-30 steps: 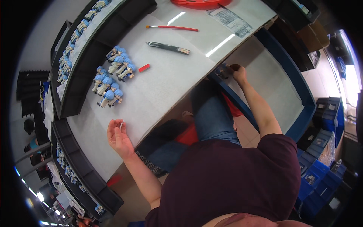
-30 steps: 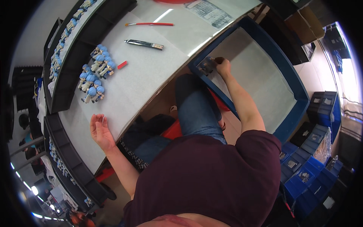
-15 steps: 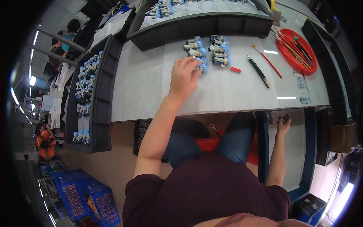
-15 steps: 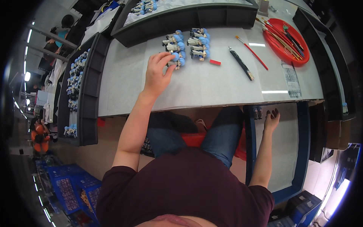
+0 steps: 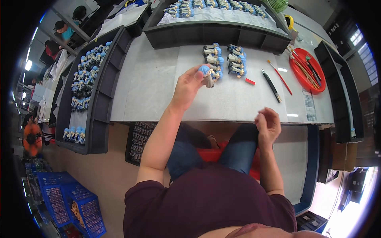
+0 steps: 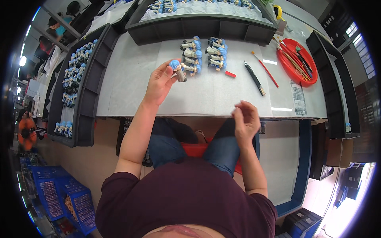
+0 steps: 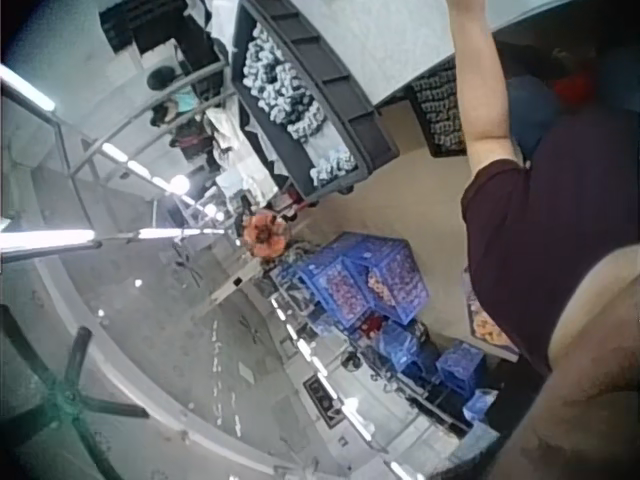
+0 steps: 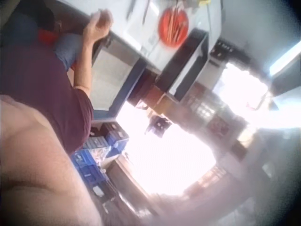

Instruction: The person organizes small blue figurines on a table, picking them up one by one and placing them into a tray. They also handle a white sheet of paper, folding it and placing it into a cardboard box. The person repeatedly picks up figurines, inspects them, and places them into a blue tray.

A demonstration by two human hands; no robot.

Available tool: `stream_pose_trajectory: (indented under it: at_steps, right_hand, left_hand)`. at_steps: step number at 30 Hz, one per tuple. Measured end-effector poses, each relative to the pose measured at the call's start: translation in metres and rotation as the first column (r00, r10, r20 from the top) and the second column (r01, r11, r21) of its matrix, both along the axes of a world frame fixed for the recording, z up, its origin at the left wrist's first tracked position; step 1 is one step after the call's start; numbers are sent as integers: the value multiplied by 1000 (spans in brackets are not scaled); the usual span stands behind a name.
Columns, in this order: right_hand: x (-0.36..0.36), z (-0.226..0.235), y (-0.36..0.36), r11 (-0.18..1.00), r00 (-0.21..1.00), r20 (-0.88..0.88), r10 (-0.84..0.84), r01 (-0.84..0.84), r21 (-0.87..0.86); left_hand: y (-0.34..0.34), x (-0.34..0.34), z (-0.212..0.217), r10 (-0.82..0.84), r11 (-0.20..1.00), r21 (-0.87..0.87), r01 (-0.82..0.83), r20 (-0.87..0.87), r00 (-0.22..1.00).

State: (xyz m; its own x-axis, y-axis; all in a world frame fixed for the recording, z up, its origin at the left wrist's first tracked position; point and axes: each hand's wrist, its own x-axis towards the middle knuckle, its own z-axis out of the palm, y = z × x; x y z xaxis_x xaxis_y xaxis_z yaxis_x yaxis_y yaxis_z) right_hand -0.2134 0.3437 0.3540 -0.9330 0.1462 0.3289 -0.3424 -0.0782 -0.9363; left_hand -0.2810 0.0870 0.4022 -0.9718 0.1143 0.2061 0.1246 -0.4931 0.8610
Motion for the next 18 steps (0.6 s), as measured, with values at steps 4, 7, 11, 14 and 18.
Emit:
stream_pose_trajectory:
  at_steps: [4, 7, 11, 14, 18]
  right_hand:
    - [-23, 15, -74, 926, 921, 121, 370, -355, -130]
    - [-35, 18, -101, 770, 718, 278, 638, -588, -250]
    - [-45, 4, -122, 881, 874, 123, 469, -473, -3]
    - [-53, -5, -122, 885, 878, 165, 449, -463, 51]
    - [-50, -2, -122, 866, 863, 162, 478, -494, 74]
  left_hand:
    - [-7, 22, -22, -116, 978, 178, 105, 53, 992]
    - [-13, 26, -39, -132, 971, 213, 111, 87, 987]
    - [-14, 27, -42, -14, 982, 187, -14, 144, 989]
    - [-15, 26, -50, 57, 985, 153, -83, 164, 985]
    - [-16, 24, -55, 84, 981, 155, -112, 180, 980]
